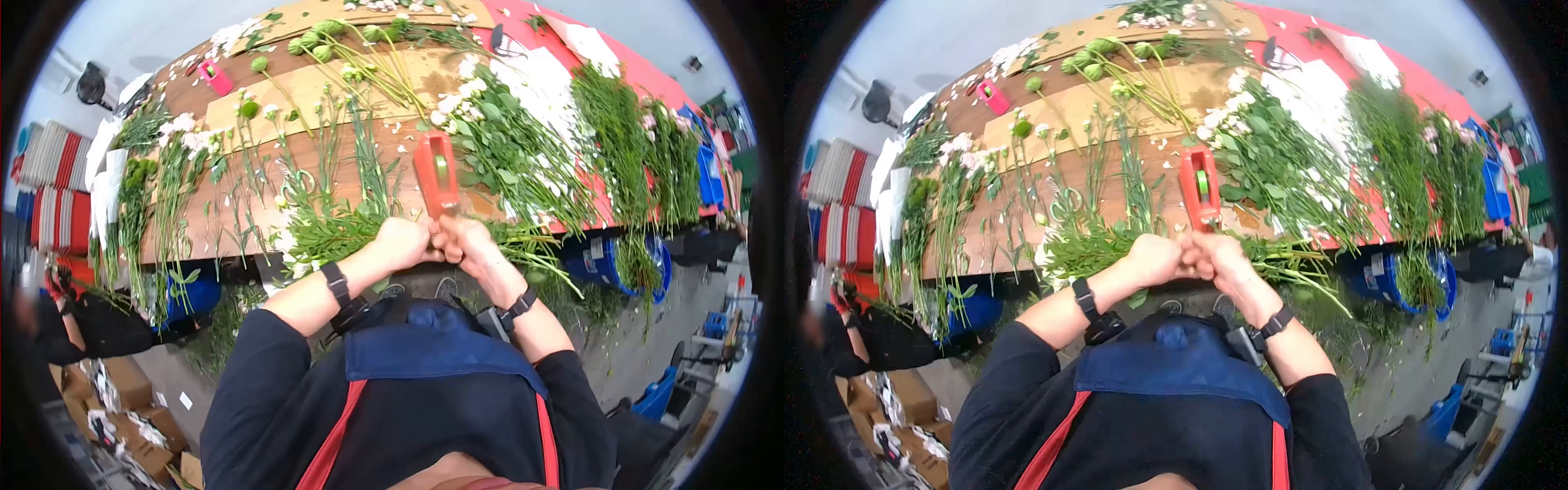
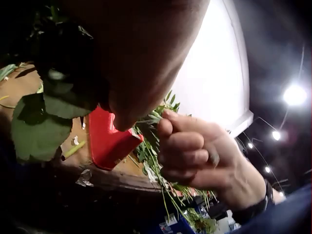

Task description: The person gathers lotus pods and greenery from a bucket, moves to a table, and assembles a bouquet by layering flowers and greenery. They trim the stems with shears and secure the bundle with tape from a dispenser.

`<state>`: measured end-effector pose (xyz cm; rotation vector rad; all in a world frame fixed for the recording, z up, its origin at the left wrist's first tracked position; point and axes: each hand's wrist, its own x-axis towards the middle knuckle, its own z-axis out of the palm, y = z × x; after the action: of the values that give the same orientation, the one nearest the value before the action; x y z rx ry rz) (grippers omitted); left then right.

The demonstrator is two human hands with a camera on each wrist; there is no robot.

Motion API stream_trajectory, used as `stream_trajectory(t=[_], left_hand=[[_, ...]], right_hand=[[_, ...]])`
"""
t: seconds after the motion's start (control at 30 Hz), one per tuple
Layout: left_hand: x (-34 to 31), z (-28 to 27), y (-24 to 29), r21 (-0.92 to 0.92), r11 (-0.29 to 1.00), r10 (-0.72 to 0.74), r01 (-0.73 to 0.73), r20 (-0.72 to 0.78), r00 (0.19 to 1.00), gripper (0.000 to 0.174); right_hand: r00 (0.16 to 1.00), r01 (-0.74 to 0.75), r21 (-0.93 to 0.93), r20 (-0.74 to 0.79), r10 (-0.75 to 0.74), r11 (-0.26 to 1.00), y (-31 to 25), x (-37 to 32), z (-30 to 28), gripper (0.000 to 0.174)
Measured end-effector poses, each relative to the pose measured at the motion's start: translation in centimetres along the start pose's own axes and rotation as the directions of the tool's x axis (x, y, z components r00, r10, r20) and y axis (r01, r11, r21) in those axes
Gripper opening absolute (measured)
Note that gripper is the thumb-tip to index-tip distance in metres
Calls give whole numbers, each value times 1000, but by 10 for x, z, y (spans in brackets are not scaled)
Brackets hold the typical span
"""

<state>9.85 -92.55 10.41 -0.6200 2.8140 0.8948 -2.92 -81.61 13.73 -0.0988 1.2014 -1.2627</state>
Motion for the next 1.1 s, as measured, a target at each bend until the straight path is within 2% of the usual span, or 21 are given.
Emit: stream_trajectory(t=[0.07, 0.1, 0.13, 0.2, 0.27, 0.3, 0.37, 0.47, 0.5, 0.53, 0.57, 0.6, 0.67, 0.7, 0.73, 0.8, 0.83, 0.9, 1.0, 1.07, 1.1], left_hand=[[-17, -33, 24, 61, 997, 39, -49, 153, 987, 43], [-24, -25, 22, 49, 998, 40, -47, 137, 990, 36], [-16, -28, 10, 12, 989, 145, -149, 143, 979, 47], [-9, -36, 1, -117, 990, 105, -76, 256, 961, 56], [-15, -62, 10, -456, 866, 62, 204, 504, 861, 58], [-16, -63, 10, -546, 780, 78, 305, 569, 818, 57], [-17, -64, 12, -656, 587, 164, 474, 670, 724, 55], [-17, -70, 25, -642, 588, 215, 492, 710, 670, 57], [-17, -78, 35, -651, 604, 232, 460, 695, 680, 58], [-17, -86, 44, -657, 618, 247, 431, 683, 687, 58], [-12, -85, 43, -653, 643, 278, 400, 686, 672, 59], [-6, -89, 44, -640, 665, 275, 386, 690, 670, 55], [10, -93, 47, -477, 878, 304, 32, 610, 732, 51], [18, -91, 50, -447, 893, 314, -44, 551, 773, 46], [25, -88, 58, -300, 943, 282, -144, 489, 825, 46], [38, -79, 75, 32, 959, 257, -282, 325, 910, 48], [46, -76, 84, 207, 927, 266, -314, 230, 936, 49], [64, -70, 107, 334, 865, 346, -375, 144, 927, 47], [101, -49, 137, 449, 756, 511, -477, 52, 858, 43], [133, -35, 160, 476, 679, 587, -559, 106, 803, 42], [151, -30, 178, 480, 649, 600, -591, 156, 785, 41]], right_hand=[[969, 65, 54, 234, -76, 996, -7, -11, -12, 31], [955, 176, -4, 244, -170, 984, -9, -29, -7, 33], [930, 285, -62, 259, -260, 957, -9, -46, -2, 35], [877, 288, -318, 467, -115, 903, 2, -65, -19, 29], [969, 198, -550, 236, -76, 812, 29, -66, -25, 32], [955, 287, -723, 161, -251, 628, 41, -58, -33, 34], [863, 459, -577, 107, -494, 675, 53, -41, -29, 32], [706, 665, -503, 180, -685, 553, 43, -17, -13, 19], [709, 705, -206, 175, -683, 678, 47, -9, -17, 13], [723, 690, -170, 210, -658, 704, 48, 0, -21, 9], [571, 775, -442, 180, -801, 453, 52, 0, -26, 9], [399, 718, -677, 206, -893, 165, 47, -12, -21, 9], [557, 644, -729, 241, -794, 231, 48, -26, -35, 11], [707, 640, -549, 145, -693, 538, 39, -37, -27, 16], [832, 499, -497, 46, -553, 710, 32, -47, -23, 18], [876, 365, -642, -8, -482, 674, 15, -56, -29, 19], [850, 375, -635, -55, -524, 675, 8, -62, -34, 18], [785, 397, -625, -148, -602, 672, -8, -76, -46, 15], [284, 437, -894, 33, -958, 99, -28, -114, -90, 17], [243, 101, -957, 289, -926, -272, -61, -157, -132, 35], [352, 10, -967, 242, -904, -255, -75, -171, -154, 58]])
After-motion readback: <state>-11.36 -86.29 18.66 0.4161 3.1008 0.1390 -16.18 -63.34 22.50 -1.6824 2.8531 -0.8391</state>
